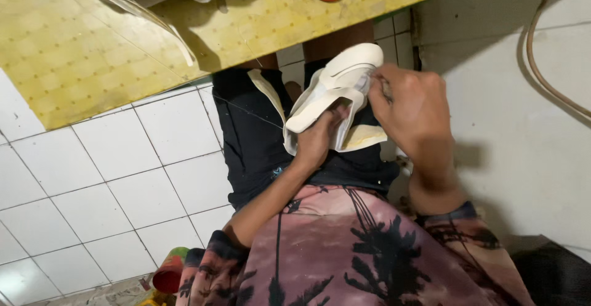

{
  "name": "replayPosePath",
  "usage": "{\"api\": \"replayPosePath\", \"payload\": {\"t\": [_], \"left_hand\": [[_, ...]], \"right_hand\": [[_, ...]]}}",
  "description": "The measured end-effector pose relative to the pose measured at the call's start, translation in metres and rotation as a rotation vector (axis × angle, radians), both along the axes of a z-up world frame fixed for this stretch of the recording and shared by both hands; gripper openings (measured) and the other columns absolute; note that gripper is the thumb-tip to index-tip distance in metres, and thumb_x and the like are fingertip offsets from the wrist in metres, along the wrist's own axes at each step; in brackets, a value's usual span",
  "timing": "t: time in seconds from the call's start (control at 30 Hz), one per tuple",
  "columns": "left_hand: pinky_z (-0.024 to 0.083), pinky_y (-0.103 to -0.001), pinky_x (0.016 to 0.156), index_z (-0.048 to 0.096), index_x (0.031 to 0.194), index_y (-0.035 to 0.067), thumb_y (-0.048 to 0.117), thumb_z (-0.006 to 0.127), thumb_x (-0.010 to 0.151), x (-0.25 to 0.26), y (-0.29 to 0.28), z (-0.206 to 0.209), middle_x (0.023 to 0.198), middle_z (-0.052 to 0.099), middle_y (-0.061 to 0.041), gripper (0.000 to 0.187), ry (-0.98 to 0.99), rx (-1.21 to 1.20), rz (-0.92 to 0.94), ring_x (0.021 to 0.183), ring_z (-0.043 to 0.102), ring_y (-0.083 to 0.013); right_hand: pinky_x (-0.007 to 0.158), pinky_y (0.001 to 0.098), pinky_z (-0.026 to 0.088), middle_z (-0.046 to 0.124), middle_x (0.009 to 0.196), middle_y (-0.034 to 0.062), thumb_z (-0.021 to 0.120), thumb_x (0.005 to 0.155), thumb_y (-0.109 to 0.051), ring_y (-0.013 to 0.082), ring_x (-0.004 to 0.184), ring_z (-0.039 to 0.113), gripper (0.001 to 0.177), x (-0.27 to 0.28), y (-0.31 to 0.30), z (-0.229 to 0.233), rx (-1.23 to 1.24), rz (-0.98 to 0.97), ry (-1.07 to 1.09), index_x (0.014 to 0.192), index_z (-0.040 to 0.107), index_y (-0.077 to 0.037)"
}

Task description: The person sews a white shoe using a needle and thread, pulling the thread through the shoe's upper. They then use scissors to cut the thread and continue sewing the shoe.

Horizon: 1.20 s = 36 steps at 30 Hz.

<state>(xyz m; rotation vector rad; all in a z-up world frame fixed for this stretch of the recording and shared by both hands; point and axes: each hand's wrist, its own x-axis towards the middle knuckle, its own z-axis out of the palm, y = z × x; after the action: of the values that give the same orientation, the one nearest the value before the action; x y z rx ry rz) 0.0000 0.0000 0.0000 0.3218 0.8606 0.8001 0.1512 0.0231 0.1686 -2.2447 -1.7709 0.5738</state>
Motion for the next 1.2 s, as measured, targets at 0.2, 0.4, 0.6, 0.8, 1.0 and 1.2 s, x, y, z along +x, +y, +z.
{"api": "replayPosePath", "payload": {"t": [0.2, 0.4, 0.6, 0.8, 1.0, 1.2], "left_hand": [[0.057, -0.039, 0.092, 0.079, 0.099, 0.002, 0.017, 0.085, 0.085, -0.016, 0.023, 0.055, 0.099, 0.077, -0.019, 0.022, 0.471, 0.577, -0.088, 0.100, 0.069, -0.0178], [0.053, -0.034, 0.108, 0.064, 0.124, 0.002, 0.006, 0.060, 0.101, -0.018, 0.001, 0.033, 0.132, 0.064, -0.017, 0.024, -0.510, -0.374, 0.142, 0.125, 0.062, -0.0295], [0.049, -0.032, 0.083, 0.073, 0.103, 0.010, 0.022, 0.061, 0.098, -0.025, 0.017, 0.059, 0.104, 0.073, -0.005, 0.017, -0.864, -0.669, 0.258, 0.097, 0.064, -0.0210], [0.059, -0.033, 0.097, 0.061, 0.107, 0.005, -0.005, 0.058, 0.097, -0.009, 0.008, -0.005, 0.101, 0.067, -0.008, 0.013, -0.368, -0.422, 0.184, 0.092, 0.068, -0.0166], [0.061, -0.029, 0.061, 0.065, 0.115, 0.021, 0.013, 0.060, 0.099, 0.009, 0.018, -0.004, 0.067, 0.068, 0.001, 0.018, 1.259, 1.222, -0.525, 0.068, 0.075, -0.0156], [0.049, -0.045, 0.100, 0.075, 0.108, 0.001, 0.016, 0.064, 0.100, 0.015, 0.021, 0.000, 0.107, 0.072, -0.014, 0.020, 0.183, 0.226, -0.117, 0.098, 0.062, -0.0187]], "right_hand": [[0.060, 0.0401, 0.059, 0.077, 0.085, 0.0169, 0.067, 0.101, -0.006, 0.0329, 0.073, 0.074, 0.012, -0.013, -0.009, 0.014, -0.033, -0.054, -0.019, 0.106, 0.078, -0.004], [0.062, 0.0462, 0.059, 0.077, 0.084, 0.0126, 0.067, 0.101, -0.014, 0.0344, 0.071, 0.074, 0.012, -0.011, -0.011, 0.017, -0.070, -0.035, -0.094, 0.104, 0.077, -0.009], [0.063, 0.0410, 0.060, 0.078, 0.084, 0.0113, 0.068, 0.101, -0.011, 0.0318, 0.071, 0.074, 0.011, -0.011, -0.008, 0.016, -0.039, 0.001, -0.041, 0.103, 0.078, -0.008], [0.058, 0.0421, 0.057, 0.075, 0.079, 0.0157, 0.067, 0.101, -0.007, 0.0345, 0.069, 0.073, 0.011, -0.011, -0.005, 0.021, -0.002, 0.054, 0.060, 0.100, 0.077, -0.005], [0.052, 0.0405, 0.054, 0.071, 0.070, 0.0167, 0.065, 0.100, -0.006, 0.0318, 0.061, 0.070, 0.013, -0.009, 0.004, 0.023, -0.017, 0.096, 0.042, 0.094, 0.077, -0.003], [0.052, 0.0495, 0.052, 0.070, 0.066, 0.0213, 0.067, 0.097, -0.010, 0.0392, 0.059, 0.069, 0.014, 0.005, 0.019, 0.029, -0.109, 0.117, 0.049, 0.093, 0.078, -0.003]]}}
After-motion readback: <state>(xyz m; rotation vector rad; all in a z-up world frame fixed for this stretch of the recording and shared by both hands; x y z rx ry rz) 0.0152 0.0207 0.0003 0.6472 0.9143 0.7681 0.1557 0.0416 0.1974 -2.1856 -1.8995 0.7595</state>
